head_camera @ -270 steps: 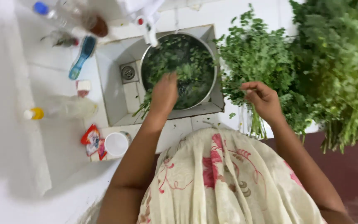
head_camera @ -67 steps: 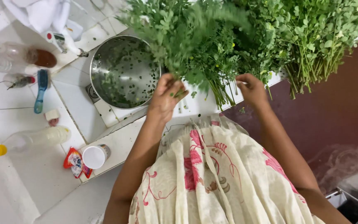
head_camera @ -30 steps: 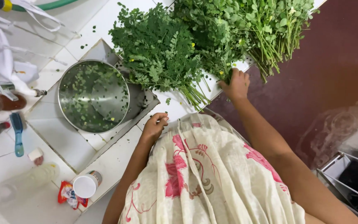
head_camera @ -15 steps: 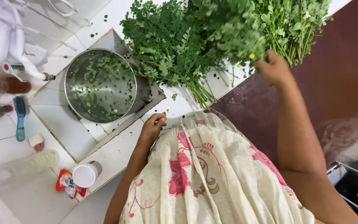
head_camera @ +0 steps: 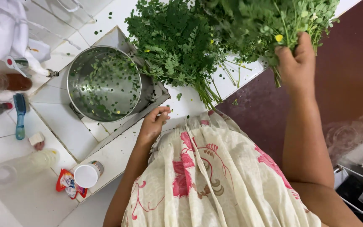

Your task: Washing bunches of leafy green vegetables in a bowl of water

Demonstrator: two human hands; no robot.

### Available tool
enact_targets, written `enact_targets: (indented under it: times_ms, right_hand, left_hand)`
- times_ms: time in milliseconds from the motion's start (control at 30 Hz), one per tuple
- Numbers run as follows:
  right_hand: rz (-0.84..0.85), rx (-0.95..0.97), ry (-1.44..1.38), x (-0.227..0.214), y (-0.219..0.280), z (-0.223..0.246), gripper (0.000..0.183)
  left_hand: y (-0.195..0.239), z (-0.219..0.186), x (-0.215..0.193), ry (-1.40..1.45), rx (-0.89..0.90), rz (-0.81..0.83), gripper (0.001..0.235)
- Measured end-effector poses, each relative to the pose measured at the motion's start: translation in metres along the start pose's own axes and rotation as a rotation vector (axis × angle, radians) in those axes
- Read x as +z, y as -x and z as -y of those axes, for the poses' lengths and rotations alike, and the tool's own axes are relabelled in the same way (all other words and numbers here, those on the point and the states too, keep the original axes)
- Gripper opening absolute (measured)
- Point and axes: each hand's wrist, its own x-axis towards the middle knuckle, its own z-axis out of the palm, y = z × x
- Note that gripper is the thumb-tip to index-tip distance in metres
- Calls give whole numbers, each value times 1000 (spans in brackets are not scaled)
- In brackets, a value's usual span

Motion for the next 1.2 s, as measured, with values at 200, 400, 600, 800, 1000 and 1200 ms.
enact_targets:
  times_ms: [200,400,600,800,1000,1200]
  right_hand:
    - [174,353,-98,72,47,142,56]
    - [545,-192,-657,247,72,52,41]
    - [955,-204,-436,265,63,54,37]
    - [289,-603,-276,219,-55,-100,15]
    - [-100,-121,773,132,-79,-261,23]
    - [-6,-86,1167,156,-52,-235,58]
  left_hand:
    - [11,-59,3,95,386,120,39]
    - [41,-97,-13,-15,619,-95,49]
    - [41,5,-83,359,269,-283,18]
    - [29,101,-132,237,108,-335,10]
    - [-10,15,-165,-714,-281,-227,65]
    - [-101,60,-177,-1060,-227,-149,45]
